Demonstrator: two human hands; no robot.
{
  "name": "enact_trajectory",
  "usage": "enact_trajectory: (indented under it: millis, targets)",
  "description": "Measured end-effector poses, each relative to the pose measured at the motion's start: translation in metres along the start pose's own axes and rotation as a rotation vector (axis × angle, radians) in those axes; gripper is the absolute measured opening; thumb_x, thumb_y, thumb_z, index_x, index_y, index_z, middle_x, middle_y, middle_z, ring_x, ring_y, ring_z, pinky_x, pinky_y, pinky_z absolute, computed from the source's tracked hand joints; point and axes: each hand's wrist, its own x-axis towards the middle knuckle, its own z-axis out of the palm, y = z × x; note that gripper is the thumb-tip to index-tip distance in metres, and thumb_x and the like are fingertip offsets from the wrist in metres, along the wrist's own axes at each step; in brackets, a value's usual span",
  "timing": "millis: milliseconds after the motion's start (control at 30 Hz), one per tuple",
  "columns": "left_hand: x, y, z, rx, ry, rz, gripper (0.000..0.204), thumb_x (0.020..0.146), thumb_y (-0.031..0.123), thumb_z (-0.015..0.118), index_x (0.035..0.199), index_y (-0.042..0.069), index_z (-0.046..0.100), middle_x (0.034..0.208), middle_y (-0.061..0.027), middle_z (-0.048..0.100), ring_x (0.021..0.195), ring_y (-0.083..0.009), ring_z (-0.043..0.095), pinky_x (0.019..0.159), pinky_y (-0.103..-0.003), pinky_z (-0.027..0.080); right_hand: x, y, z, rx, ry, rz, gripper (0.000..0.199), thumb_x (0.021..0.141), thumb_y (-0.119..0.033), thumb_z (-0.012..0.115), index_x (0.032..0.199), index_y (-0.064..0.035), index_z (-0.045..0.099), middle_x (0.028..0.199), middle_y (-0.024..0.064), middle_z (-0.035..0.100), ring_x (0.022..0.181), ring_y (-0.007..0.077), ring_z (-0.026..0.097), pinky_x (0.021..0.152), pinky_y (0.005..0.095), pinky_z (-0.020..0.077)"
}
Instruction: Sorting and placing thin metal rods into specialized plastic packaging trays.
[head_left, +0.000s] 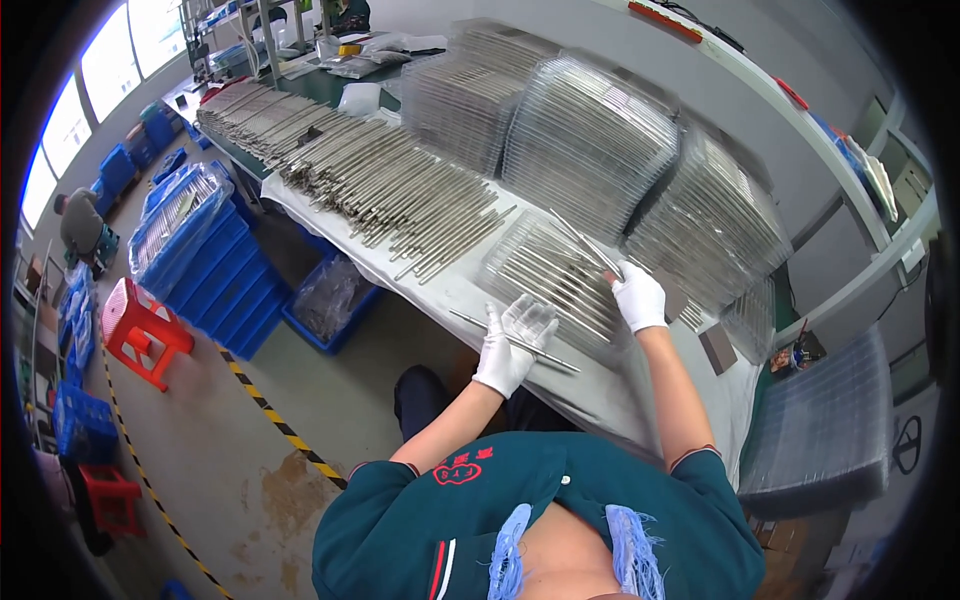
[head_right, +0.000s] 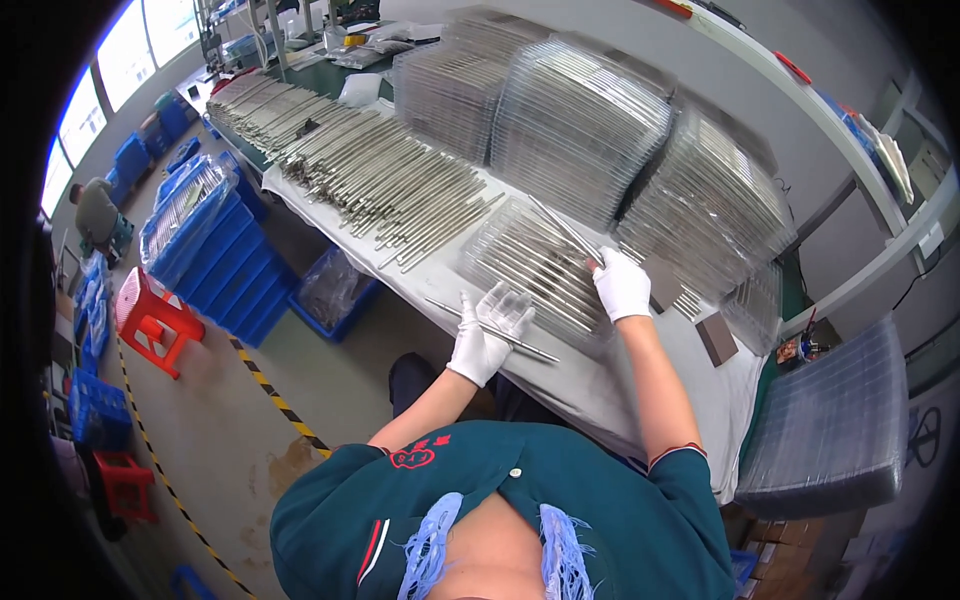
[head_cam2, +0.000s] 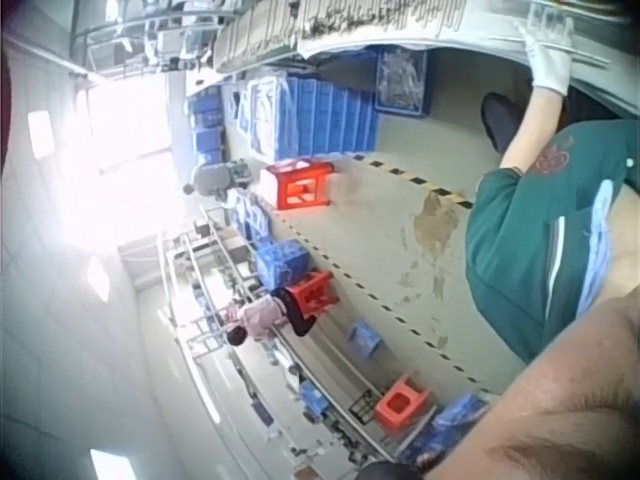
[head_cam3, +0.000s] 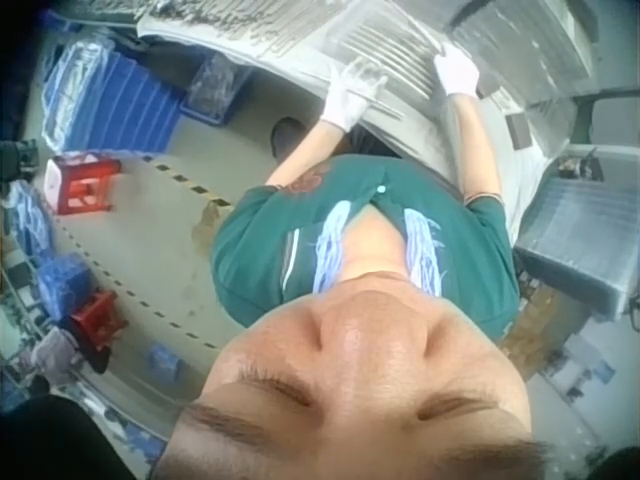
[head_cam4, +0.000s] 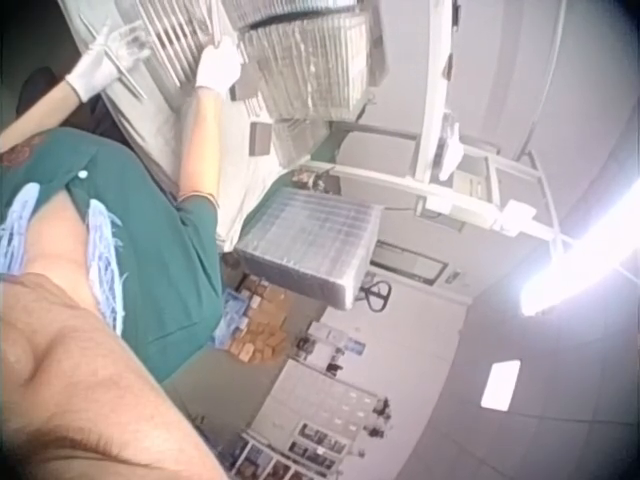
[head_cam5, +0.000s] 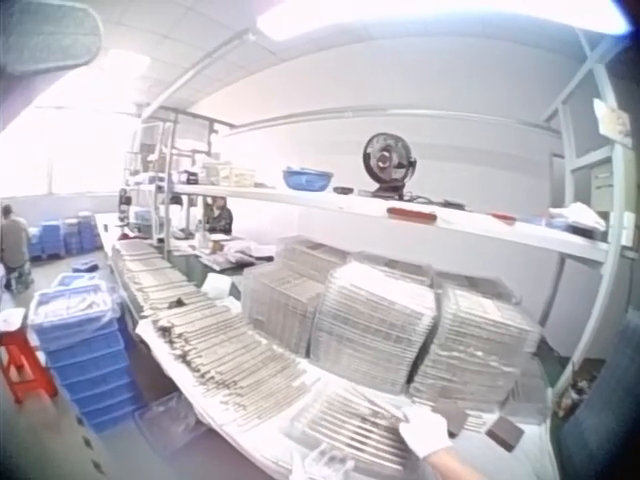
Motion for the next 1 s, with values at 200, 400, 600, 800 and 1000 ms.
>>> enact_trajectory:
  millis: [200,400,600,800,1000]
  targets:
    - [-0.001,0.0,-0.001,0.005,-0.01,0.002,0.06,0.089,0.055,0.03,0.116,0.003,0.042,0.104,-0.0147,0.053,0.106,-0.0308,0.051,0.096,-0.045,0.041,0.016,0.004,0.009,0.122,-0.034,-0.119,0.03,0.08,-0.034,0.057,0.097,-0.01,0.064,0.099,0.0098,0.062,0.089,0.0289,0.058,0.078,0.0382,0.0457]
    - [0.0,0.0,-0.001,0.018,-0.031,0.007,0.06,0.089,0.056,0.029,0.116,0.004,0.042,0.104,-0.0148,0.053,0.107,-0.0307,0.051,0.097,-0.045,0.04,0.028,0.012,0.013,0.057,-0.023,-0.218,0.029,0.078,-0.033,0.058,0.094,-0.0098,0.067,0.106,0.0059,0.061,0.097,0.0249,0.056,0.084,0.0357,0.0435]
    - [0.0,0.0,-0.004,0.018,-0.035,0.007,0.06,0.088,0.056,0.029,0.116,0.004,0.042,0.105,-0.0148,0.053,0.107,-0.0305,0.051,0.097,-0.045,0.04,0.034,0.02,0.012,-0.038,-0.046,-0.264,0.031,0.078,-0.035,0.058,0.095,-0.0114,0.067,0.106,0.0056,0.061,0.098,0.0238,0.056,0.084,0.0364,0.0417]
    - [-0.001,0.0,-0.004,0.028,-0.03,0.01,0.06,0.088,0.056,0.03,0.115,0.004,0.044,0.105,-0.0143,0.053,0.108,-0.0302,0.051,0.097,-0.045,0.04,0.045,0.016,0.01,-0.015,-0.154,-0.174,0.03,0.076,-0.035,0.06,0.095,-0.0127,0.067,0.108,0.0063,0.06,0.1,0.0245,0.055,0.085,0.0366,0.0416]
    - [0.002,-0.002,-0.006,-0.03,-0.055,-0.019,0.059,0.088,0.056,0.032,0.112,0.004,0.049,0.103,-0.0115,0.054,0.108,-0.0304,0.05,0.095,-0.047,0.041,0.042,0.019,-0.006,0.131,0.061,-0.223,0.043,0.074,-0.03,0.065,0.111,-0.0099,0.058,0.113,0.01,0.058,0.103,0.0263,0.054,0.088,0.0356,0.0417]
